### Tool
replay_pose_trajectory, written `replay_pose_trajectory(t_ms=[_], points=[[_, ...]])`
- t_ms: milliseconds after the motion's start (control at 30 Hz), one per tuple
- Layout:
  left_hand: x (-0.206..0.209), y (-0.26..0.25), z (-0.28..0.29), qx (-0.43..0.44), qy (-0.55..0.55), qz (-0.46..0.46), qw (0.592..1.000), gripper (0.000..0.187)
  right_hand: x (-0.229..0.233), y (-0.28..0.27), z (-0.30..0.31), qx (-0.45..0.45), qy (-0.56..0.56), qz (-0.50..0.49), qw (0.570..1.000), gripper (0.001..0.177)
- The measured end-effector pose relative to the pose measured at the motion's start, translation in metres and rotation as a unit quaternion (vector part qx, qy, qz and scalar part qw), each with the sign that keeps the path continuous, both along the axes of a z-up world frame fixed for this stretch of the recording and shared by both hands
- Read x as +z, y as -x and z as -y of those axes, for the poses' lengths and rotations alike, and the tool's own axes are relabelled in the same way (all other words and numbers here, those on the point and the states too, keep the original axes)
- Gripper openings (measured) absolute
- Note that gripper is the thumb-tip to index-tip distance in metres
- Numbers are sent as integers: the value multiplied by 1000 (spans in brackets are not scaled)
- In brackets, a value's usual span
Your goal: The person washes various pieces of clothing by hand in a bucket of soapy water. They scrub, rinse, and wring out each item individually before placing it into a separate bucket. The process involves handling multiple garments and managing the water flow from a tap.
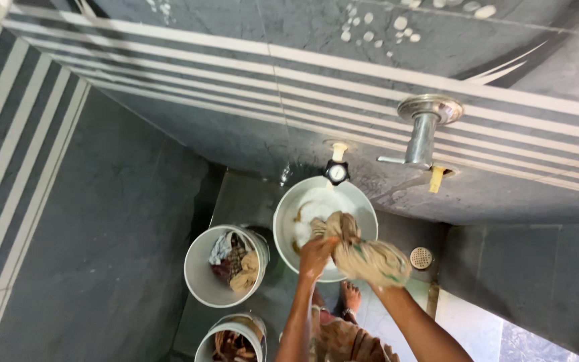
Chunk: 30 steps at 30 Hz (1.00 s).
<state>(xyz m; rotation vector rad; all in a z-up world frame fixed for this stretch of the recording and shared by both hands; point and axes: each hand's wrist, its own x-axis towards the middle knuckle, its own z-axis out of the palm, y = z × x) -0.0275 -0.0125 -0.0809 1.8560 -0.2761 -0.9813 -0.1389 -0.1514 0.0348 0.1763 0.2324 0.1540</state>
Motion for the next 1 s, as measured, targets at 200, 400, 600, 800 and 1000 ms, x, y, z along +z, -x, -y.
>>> replay_pose_trajectory(t_ms=[200,400,600,800,1000], points=[[-52,46,-2,405,228,-292,836,80,6,27,-16,-25,-75,26,997,84],[-3,38,31,307,339,-368,809,80,-1,36,-23,-15,-28,40,999,95],[-1,-7,11,270,234,-345,868,82,-6,59,12,87,482,-15,872,105],[-29,-29,33,133,-51,-98,985,86,23,-3,12,293,790,38,538,104],[14,-55,37,-121,-155,-31,980,91,72,32,27,149,641,141,740,78]])
